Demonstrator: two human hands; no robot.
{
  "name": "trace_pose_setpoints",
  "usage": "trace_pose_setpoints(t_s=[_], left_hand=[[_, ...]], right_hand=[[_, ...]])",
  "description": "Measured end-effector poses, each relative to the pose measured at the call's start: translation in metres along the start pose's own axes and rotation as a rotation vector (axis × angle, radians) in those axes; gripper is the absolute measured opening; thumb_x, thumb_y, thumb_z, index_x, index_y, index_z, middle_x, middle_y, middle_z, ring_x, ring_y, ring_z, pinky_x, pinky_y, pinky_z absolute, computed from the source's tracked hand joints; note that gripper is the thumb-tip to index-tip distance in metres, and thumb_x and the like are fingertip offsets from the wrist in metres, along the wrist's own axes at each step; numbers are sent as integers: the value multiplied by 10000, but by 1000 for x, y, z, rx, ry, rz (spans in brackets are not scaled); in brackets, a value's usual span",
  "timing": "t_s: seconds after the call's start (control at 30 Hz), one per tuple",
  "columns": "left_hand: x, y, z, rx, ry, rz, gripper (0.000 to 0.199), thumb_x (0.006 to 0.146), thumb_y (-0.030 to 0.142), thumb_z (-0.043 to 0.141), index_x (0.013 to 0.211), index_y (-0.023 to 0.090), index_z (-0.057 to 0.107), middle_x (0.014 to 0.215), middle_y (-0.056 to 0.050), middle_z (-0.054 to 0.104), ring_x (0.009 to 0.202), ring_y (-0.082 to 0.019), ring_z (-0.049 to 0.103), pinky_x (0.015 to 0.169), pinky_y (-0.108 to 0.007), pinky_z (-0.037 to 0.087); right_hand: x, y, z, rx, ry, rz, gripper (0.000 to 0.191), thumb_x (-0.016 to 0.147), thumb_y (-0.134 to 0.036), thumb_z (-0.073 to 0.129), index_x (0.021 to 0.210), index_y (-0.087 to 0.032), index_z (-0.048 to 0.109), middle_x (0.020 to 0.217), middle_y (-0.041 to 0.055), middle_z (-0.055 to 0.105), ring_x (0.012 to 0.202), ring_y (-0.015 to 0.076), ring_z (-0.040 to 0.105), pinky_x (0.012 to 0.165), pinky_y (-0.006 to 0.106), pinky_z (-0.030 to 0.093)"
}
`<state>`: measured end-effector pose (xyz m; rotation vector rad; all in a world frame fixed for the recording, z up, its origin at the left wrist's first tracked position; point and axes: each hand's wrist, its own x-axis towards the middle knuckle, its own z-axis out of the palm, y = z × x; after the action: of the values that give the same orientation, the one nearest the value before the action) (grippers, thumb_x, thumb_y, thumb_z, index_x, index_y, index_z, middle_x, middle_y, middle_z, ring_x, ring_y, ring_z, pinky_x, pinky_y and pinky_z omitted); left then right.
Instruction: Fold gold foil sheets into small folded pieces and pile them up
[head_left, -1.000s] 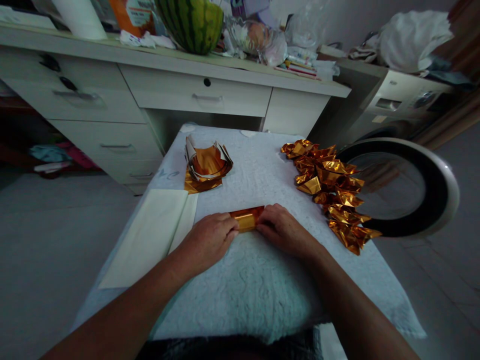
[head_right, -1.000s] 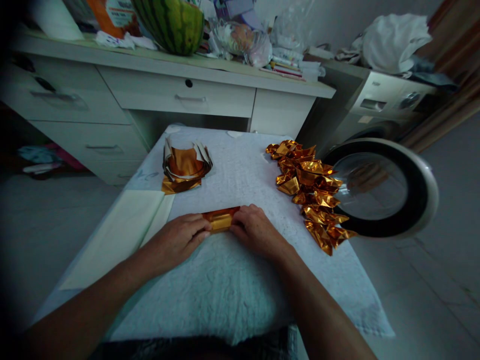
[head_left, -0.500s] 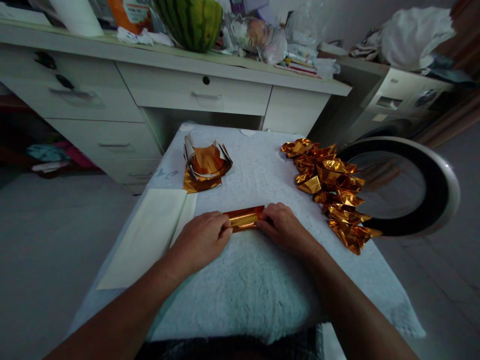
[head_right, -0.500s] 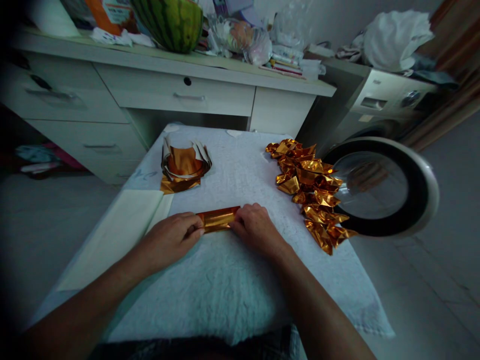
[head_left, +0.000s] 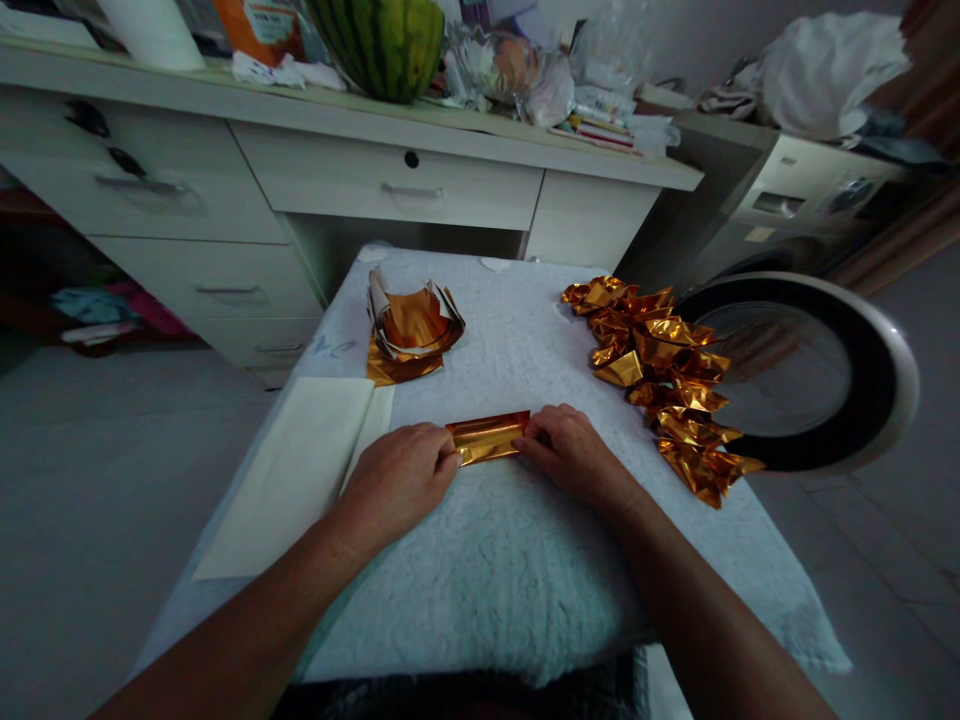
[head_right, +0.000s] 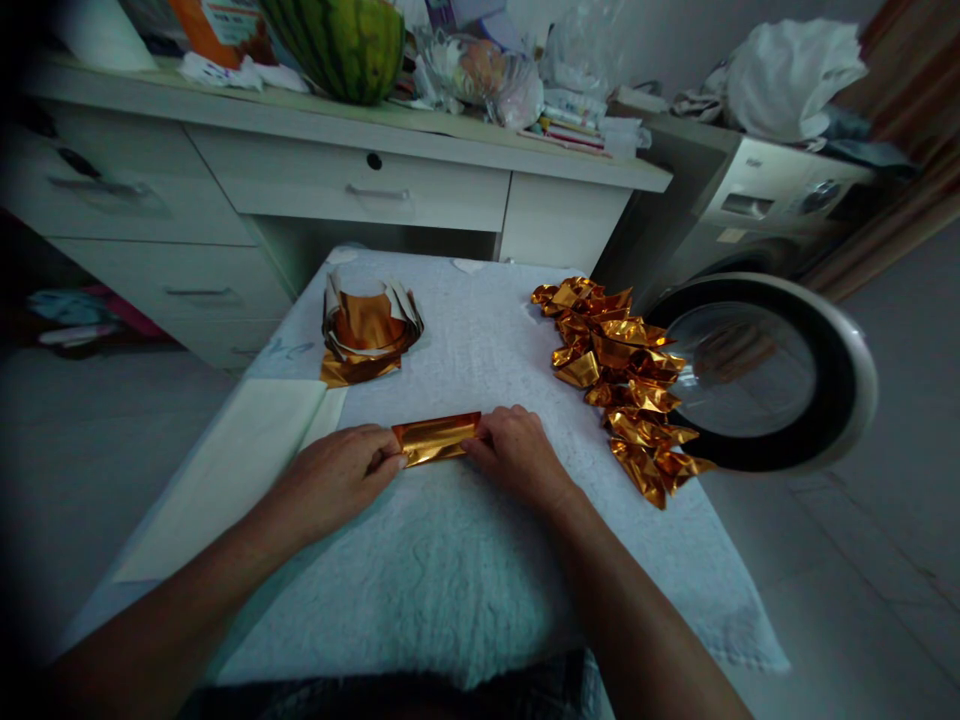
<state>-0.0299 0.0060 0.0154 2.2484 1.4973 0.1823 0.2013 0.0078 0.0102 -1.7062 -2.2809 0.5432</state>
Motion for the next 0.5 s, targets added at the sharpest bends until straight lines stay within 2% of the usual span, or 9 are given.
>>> trace_pose_setpoints(t_s=[0.5], left_hand=[[1,2,1,31,-16,-43,172,869,242,469,750,206,588,829,-35,670,774,-195,615,671,-303,393]], right_hand=[[3,1,4,-40,17,62,228,879,-319,642,705,-176,602,734,24,629,728,160,513,705,285,327]])
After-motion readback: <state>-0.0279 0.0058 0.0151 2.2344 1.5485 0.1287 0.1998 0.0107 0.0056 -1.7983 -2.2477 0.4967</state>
